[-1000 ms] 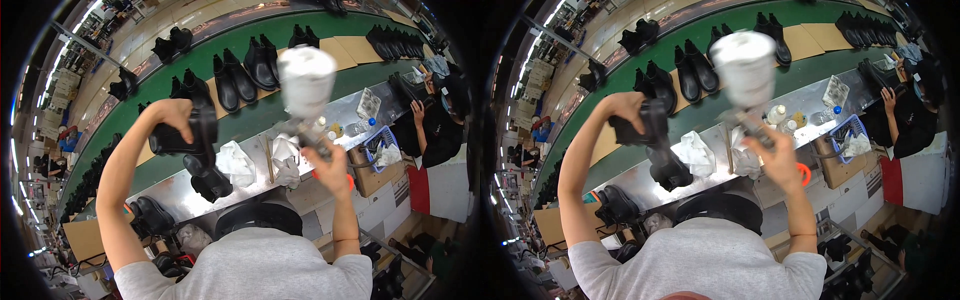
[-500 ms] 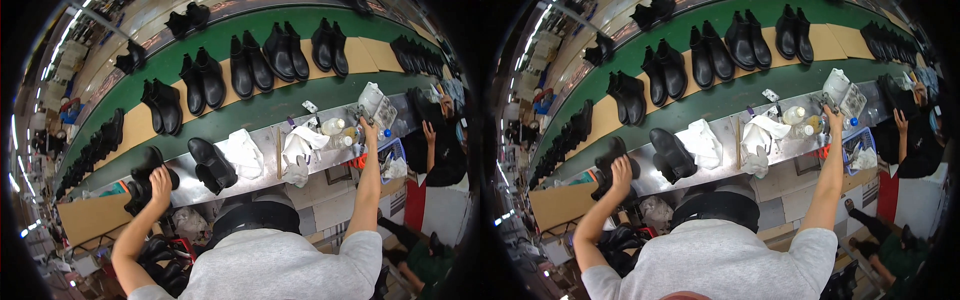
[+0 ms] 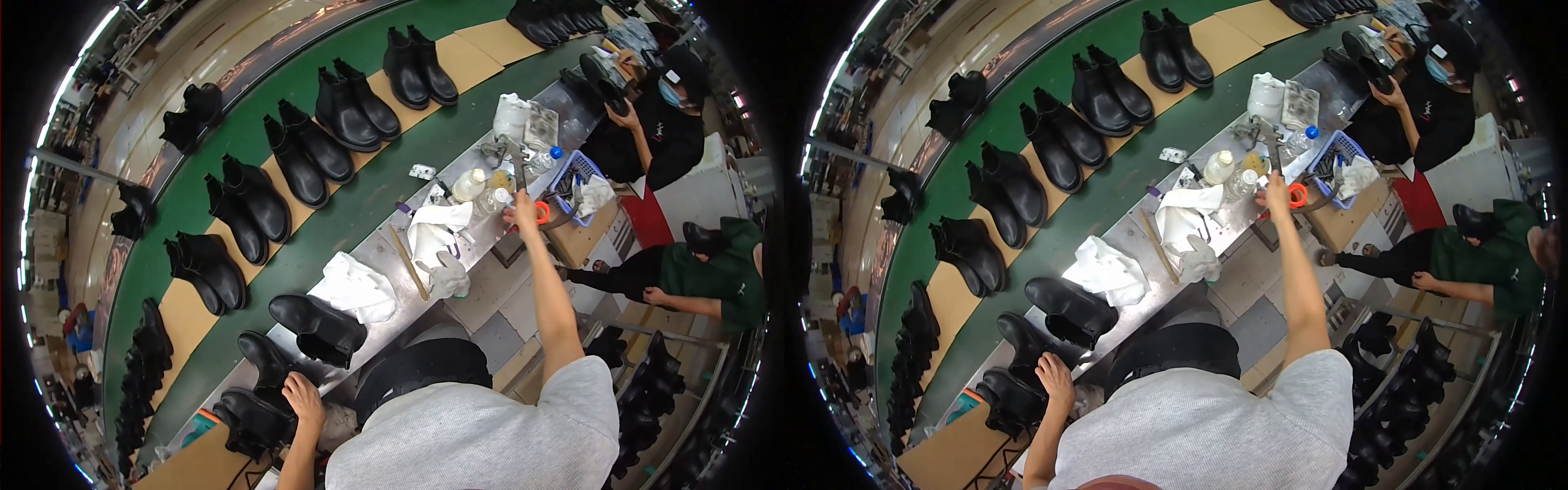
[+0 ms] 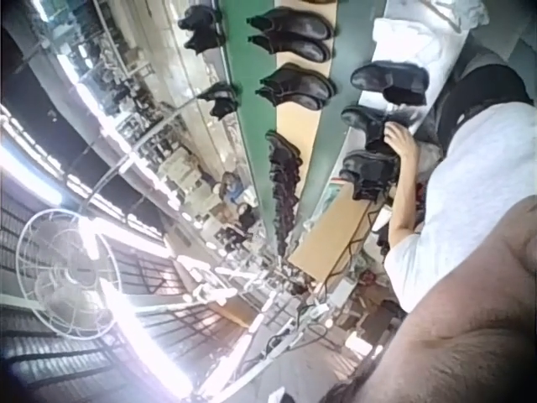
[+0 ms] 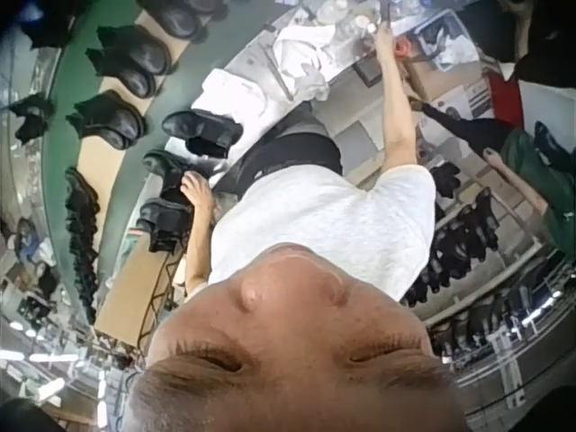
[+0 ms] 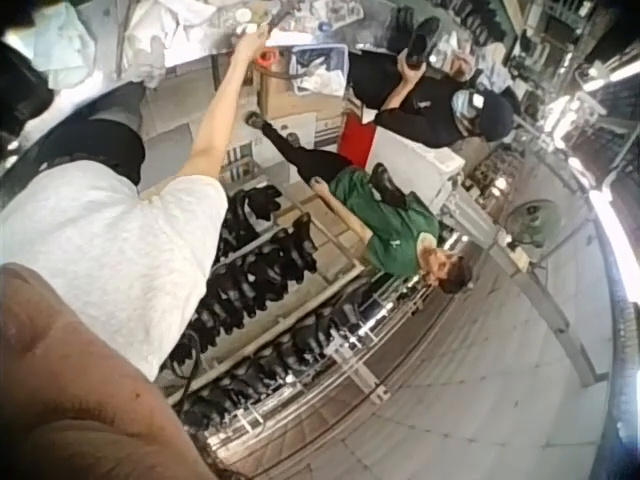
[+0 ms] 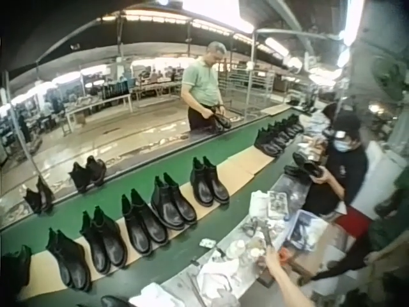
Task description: Cleaning and inspecting boots on an assembly line using a cloth and air compressor tool.
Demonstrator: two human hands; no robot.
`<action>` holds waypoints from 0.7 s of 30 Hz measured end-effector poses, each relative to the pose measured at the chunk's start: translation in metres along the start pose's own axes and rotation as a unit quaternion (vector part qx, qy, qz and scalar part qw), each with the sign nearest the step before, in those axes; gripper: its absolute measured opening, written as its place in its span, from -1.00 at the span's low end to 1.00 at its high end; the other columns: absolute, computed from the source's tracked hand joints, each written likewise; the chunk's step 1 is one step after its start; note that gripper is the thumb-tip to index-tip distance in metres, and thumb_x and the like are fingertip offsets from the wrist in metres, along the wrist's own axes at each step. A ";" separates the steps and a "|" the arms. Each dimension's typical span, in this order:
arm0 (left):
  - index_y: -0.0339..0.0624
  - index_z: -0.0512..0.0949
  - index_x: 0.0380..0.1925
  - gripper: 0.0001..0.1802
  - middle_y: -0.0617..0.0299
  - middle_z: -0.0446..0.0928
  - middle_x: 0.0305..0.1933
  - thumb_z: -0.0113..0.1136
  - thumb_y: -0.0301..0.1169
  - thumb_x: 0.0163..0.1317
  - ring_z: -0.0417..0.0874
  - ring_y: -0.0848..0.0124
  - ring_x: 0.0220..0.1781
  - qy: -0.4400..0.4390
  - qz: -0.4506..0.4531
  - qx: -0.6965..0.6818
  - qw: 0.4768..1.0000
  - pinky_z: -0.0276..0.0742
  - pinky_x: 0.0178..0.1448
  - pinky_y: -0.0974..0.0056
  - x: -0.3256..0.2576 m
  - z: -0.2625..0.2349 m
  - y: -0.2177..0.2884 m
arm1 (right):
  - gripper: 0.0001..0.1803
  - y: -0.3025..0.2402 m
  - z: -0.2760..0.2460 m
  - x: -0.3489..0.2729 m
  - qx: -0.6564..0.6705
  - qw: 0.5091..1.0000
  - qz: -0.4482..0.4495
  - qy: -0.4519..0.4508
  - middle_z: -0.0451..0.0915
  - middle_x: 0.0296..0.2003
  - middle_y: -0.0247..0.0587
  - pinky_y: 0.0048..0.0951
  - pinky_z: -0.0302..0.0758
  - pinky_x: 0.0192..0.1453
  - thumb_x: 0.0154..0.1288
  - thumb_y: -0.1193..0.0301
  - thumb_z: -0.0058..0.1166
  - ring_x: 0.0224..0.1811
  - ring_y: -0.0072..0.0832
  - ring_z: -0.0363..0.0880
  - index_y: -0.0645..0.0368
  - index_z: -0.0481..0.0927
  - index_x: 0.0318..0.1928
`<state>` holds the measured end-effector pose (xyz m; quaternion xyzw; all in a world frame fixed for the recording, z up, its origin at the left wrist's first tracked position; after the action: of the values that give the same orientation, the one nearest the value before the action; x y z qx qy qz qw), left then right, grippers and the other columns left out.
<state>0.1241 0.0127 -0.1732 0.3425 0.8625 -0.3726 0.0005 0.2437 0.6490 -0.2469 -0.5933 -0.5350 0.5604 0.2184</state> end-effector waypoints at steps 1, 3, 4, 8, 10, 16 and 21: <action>-0.29 0.52 -0.16 -0.71 0.09 0.36 -0.06 0.01 -0.42 0.11 0.34 0.25 -0.09 -0.036 -0.005 -0.037 0.999 0.24 -0.14 0.24 0.002 0.001 -0.001 | -0.45 0.011 0.007 0.002 0.067 0.998 0.008 -0.013 0.46 -0.08 -0.16 -0.37 0.59 -0.37 0.41 -0.03 -0.36 -0.31 -0.37 0.59 0.16 0.39 0.07; -0.33 0.51 -0.14 -0.66 0.11 0.36 -0.11 -0.01 -0.41 0.10 0.34 0.26 -0.12 -0.019 0.009 -0.033 0.999 0.24 -0.14 0.24 0.000 -0.006 -0.003 | -0.49 0.014 0.025 0.001 0.145 0.989 0.026 -0.029 0.47 -0.07 -0.23 -0.33 0.61 -0.32 0.44 0.02 -0.39 -0.24 -0.39 0.56 0.10 0.32 0.14; -0.37 0.49 -0.11 -0.62 0.13 0.36 -0.15 -0.04 -0.39 0.09 0.35 0.27 -0.15 -0.004 0.023 -0.030 0.999 0.24 -0.13 0.25 -0.001 -0.007 -0.006 | -0.49 0.016 0.029 0.005 0.067 0.998 0.005 -0.006 0.50 -0.10 -0.27 -0.32 0.58 -0.25 0.44 0.00 -0.41 -0.21 -0.43 0.55 0.07 0.34 0.14; -0.33 0.51 -0.19 -0.68 0.12 0.37 -0.18 -0.01 -0.40 0.06 0.36 0.26 -0.14 -0.009 0.024 -0.062 0.998 0.24 -0.16 0.24 -0.001 -0.002 -0.005 | -0.48 0.016 0.035 0.002 0.048 0.999 -0.004 -0.026 0.52 -0.09 -0.31 -0.36 0.53 -0.22 0.44 -0.01 -0.42 -0.15 -0.47 0.52 0.03 0.34 0.16; -0.29 0.52 -0.20 -0.68 0.12 0.40 -0.19 0.04 -0.38 0.04 0.38 0.24 -0.15 -0.003 0.034 -0.079 0.996 0.26 -0.16 0.22 -0.001 -0.021 -0.016 | -0.47 0.017 0.031 -0.002 0.149 0.987 0.005 -0.054 0.49 -0.06 -0.26 -0.32 0.55 -0.18 0.45 0.00 -0.41 -0.14 -0.42 0.52 0.10 0.31 0.18; -0.22 0.49 -0.13 -0.68 -0.03 0.48 -0.23 0.16 -0.42 0.06 0.47 0.00 -0.14 0.063 -0.123 -0.456 0.879 0.36 -0.08 0.02 -0.004 -0.114 -0.136 | -0.76 0.024 0.041 -0.149 0.029 0.988 -0.137 0.060 0.46 -0.46 -0.42 -0.63 0.41 -0.39 0.37 0.32 -0.08 -0.43 -0.67 0.42 0.24 0.51 -0.15; -0.37 0.48 -0.07 -0.66 0.00 0.57 -0.16 -0.03 -0.32 0.31 0.58 0.26 -0.09 0.074 -0.337 -0.651 0.677 0.42 0.00 0.25 0.000 0.022 -0.190 | -0.73 -0.002 0.149 -0.319 -0.120 0.878 -0.228 -0.404 0.54 -0.36 -0.21 -0.53 0.45 -0.22 0.33 0.35 -0.03 -0.30 -0.54 0.52 0.28 0.49 -0.08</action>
<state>0.0061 -0.0941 -0.0668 -0.0314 0.9414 0.3340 0.0343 0.1730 0.3190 -0.1486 -0.1986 -0.7605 0.6173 0.0326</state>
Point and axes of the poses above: each hand's wrist, its own x-axis towards the middle knuckle, its own z-axis out of the palm, y = z × x, the point moved 2 cm from there along x, towards the middle knuckle
